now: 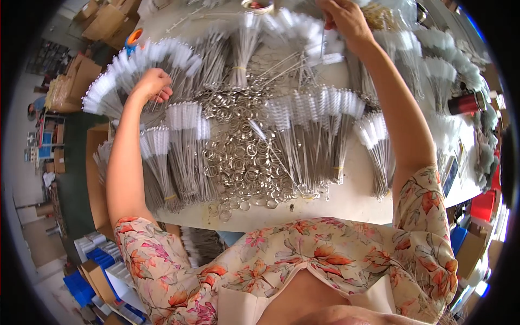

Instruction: Assembling laboratory brushes by attaching metal rings to the handles.

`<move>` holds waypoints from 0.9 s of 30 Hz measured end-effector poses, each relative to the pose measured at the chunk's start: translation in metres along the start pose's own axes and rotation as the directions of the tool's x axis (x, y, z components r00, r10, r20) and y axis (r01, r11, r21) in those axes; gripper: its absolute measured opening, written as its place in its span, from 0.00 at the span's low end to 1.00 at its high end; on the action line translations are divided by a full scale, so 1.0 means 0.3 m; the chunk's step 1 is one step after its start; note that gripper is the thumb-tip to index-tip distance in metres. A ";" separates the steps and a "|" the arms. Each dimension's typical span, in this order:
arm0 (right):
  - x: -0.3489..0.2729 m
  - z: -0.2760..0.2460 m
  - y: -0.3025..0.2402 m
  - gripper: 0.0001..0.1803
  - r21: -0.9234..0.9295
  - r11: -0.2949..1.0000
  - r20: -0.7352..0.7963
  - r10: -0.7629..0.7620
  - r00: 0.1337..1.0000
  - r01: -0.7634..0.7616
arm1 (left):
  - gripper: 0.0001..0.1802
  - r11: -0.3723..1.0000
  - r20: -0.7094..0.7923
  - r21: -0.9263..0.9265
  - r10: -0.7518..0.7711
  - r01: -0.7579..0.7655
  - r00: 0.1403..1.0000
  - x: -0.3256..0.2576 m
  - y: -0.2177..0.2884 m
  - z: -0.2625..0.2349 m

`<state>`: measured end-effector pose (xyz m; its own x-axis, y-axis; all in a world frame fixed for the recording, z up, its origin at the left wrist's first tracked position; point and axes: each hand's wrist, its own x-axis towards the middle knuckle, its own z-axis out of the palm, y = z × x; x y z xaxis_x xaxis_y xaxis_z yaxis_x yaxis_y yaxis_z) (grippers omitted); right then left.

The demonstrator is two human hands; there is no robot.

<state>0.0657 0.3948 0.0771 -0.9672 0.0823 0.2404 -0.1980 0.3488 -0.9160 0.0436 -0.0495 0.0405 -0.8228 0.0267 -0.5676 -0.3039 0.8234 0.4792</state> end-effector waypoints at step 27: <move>-0.115 -0.344 0.235 0.14 -0.893 0.437 0.005 0.246 0.969 -0.106 | 0.08 -0.071 -0.037 -0.997 0.341 -0.014 0.939 0.016 -0.203 -0.118</move>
<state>0.1016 0.5128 0.0372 -0.9870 0.1609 0.0062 0.1584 0.9775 -0.1395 0.0412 -0.1196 0.0322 -0.8944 0.2845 -0.3452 -0.4461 -0.6244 0.6412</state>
